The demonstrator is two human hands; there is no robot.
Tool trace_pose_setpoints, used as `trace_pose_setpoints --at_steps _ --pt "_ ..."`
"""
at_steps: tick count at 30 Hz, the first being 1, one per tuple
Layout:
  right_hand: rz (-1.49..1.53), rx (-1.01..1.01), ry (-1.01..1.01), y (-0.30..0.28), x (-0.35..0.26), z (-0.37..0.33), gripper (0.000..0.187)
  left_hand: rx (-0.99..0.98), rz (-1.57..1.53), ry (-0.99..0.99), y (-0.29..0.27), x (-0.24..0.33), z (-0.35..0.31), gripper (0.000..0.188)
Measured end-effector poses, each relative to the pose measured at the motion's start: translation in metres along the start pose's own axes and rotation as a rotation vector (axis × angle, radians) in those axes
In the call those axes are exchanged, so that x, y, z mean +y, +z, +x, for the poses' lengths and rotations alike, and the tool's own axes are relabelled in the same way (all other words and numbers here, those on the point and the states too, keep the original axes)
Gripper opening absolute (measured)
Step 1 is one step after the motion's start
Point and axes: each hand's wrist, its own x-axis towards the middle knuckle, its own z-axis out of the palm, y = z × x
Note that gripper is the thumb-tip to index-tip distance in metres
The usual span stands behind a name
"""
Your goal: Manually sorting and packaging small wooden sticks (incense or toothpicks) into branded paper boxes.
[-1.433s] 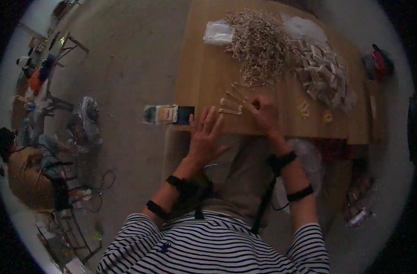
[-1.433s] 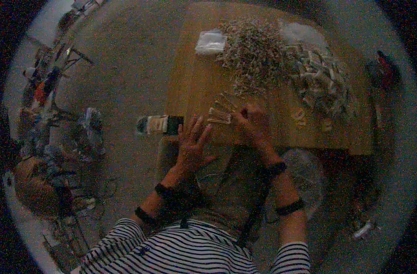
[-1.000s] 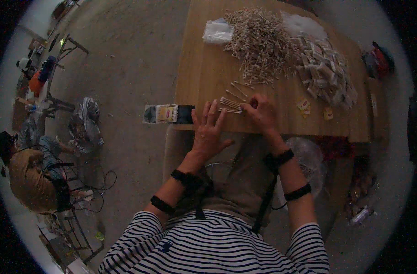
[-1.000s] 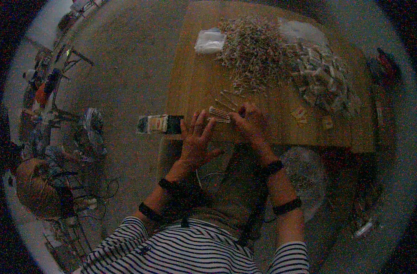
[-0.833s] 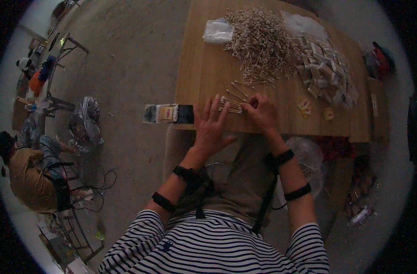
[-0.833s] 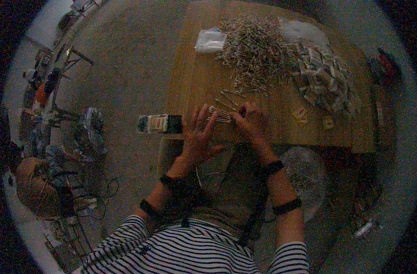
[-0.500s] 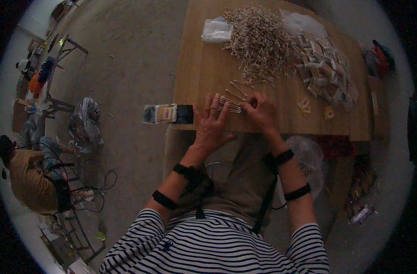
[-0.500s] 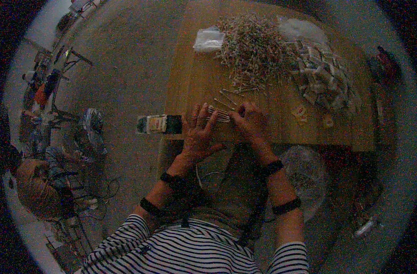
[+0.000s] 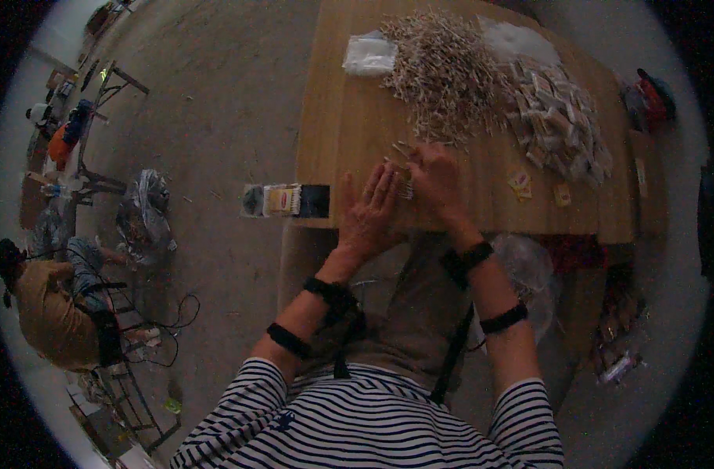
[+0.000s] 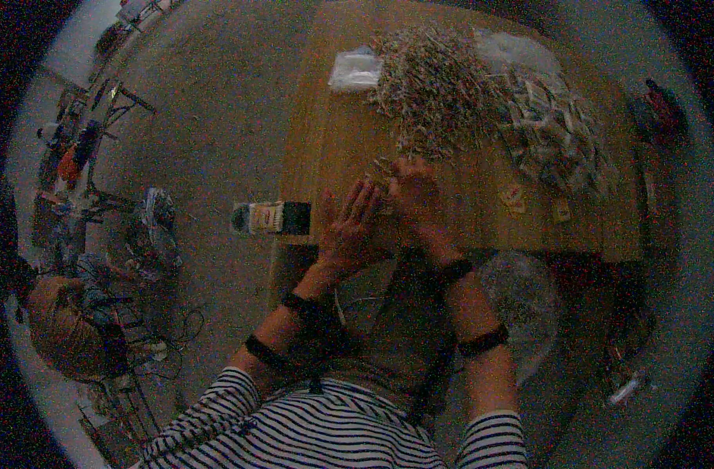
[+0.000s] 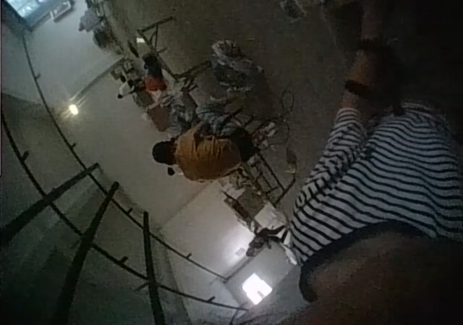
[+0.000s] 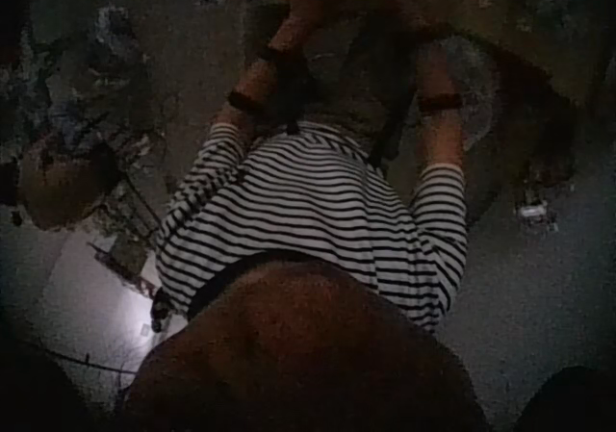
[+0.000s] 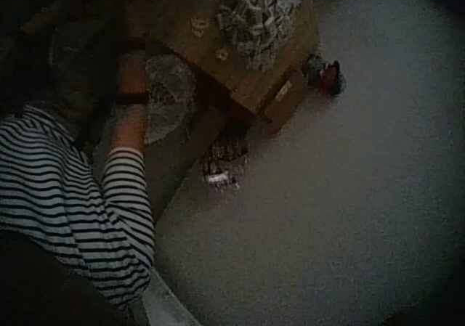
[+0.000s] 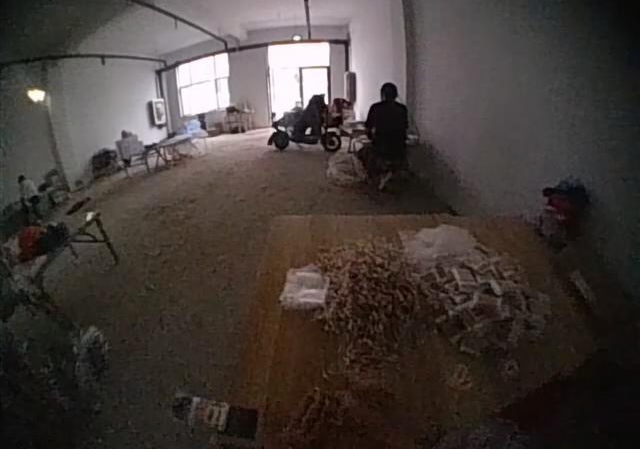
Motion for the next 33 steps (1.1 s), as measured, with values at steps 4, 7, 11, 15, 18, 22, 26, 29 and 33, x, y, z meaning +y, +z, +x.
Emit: trace_pose_setpoints --at_steps 4,7,11,15,18,22,26,29,33 --pt "0.085 -0.081 0.012 0.006 0.009 -0.006 0.017 -0.052 -0.017 -0.009 -0.005 0.004 0.003 0.124" --pt "0.183 -0.122 0.034 0.007 0.000 -0.017 0.017 -0.043 -0.023 0.012 -0.005 0.002 0.007 0.125" --pt "0.144 0.174 0.083 -0.004 -0.001 -0.008 0.010 -0.076 -0.005 0.009 0.000 0.001 0.010 0.123" --pt "-0.060 0.007 0.115 -0.009 0.019 0.010 0.012 -0.063 -0.014 0.015 0.000 0.001 0.011 0.121" --pt "-0.064 -0.272 0.135 -0.013 0.011 0.000 0.022 -0.113 0.003 0.002 -0.001 0.002 0.011 0.118" --pt "-0.011 0.040 0.174 -0.020 0.033 0.006 0.015 -0.119 -0.007 0.002 -0.006 0.004 0.012 0.115" --pt "-0.203 0.033 0.161 -0.015 0.050 0.024 0.016 -0.092 -0.007 0.006 -0.002 0.003 0.014 0.114" --pt "-0.209 0.008 0.170 -0.014 0.046 0.027 0.015 -0.076 0.001 0.010 0.000 0.001 0.011 0.114" --pt "-0.158 0.039 0.117 -0.010 0.060 0.029 0.013 -0.086 0.023 0.016 -0.002 0.002 0.011 0.114"
